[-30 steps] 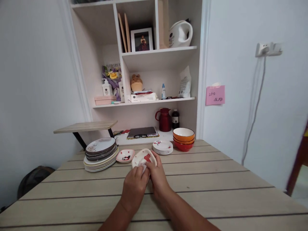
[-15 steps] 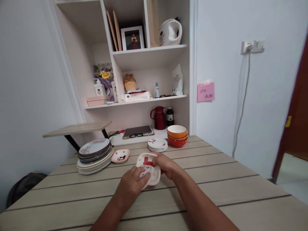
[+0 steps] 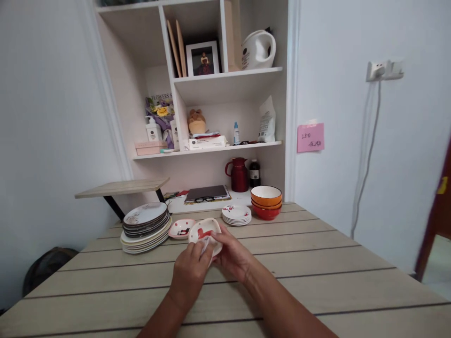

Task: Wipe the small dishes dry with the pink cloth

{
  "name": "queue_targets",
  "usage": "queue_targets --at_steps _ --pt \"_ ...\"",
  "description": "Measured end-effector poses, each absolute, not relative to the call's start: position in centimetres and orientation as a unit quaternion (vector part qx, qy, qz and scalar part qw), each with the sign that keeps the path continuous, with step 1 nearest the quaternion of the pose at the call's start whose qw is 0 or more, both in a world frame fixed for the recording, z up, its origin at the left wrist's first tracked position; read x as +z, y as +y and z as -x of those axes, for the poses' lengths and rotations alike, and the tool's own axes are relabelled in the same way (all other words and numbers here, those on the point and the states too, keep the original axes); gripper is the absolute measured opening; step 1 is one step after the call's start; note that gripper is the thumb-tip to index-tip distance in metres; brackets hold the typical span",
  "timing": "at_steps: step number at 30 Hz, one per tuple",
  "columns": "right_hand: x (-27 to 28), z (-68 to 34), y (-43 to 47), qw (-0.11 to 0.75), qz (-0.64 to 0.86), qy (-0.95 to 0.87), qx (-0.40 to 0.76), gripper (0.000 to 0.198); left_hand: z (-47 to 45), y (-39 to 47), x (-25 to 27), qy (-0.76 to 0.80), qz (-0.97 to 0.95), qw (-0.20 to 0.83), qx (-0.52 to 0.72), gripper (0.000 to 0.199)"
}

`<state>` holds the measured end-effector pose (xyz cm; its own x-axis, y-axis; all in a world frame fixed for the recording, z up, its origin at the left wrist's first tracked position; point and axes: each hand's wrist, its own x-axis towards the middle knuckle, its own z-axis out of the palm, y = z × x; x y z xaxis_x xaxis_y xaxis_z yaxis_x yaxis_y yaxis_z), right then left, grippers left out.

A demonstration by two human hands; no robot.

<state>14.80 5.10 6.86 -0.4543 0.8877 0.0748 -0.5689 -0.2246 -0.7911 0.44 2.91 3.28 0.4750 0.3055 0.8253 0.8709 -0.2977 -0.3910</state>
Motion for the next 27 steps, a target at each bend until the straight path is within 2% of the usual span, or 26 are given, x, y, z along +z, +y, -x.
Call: queue_targets --at_steps 4,7,11,18,24,27 --pt "6.2 -12.8 4.5 0.574 0.305 -0.342 0.679 0.056 -0.9 2.9 3.2 -0.374 0.742 0.451 -0.327 0.019" --pt "6.4 -13.0 4.9 0.591 0.355 -0.35 0.634 0.054 -1.3 3.0 3.2 -0.355 0.748 0.445 -0.34 0.019" --pt "7.3 -15.5 6.1 0.501 0.401 -0.424 0.639 0.054 -1.3 3.2 3.2 -0.33 0.78 0.413 -0.336 0.019" --pt "7.9 -19.5 7.3 0.366 0.424 -0.533 0.634 0.072 -1.4 3.1 2.9 -0.276 0.821 0.392 -0.312 0.022" --pt "7.7 -21.3 7.8 0.323 0.411 -0.571 0.633 0.064 -1.5 3.0 3.0 -0.263 0.852 0.366 -0.267 0.02" --pt "7.6 -21.0 7.7 0.338 0.408 -0.558 0.638 0.056 -1.2 3.1 3.2 -0.27 0.849 0.365 -0.272 0.019"
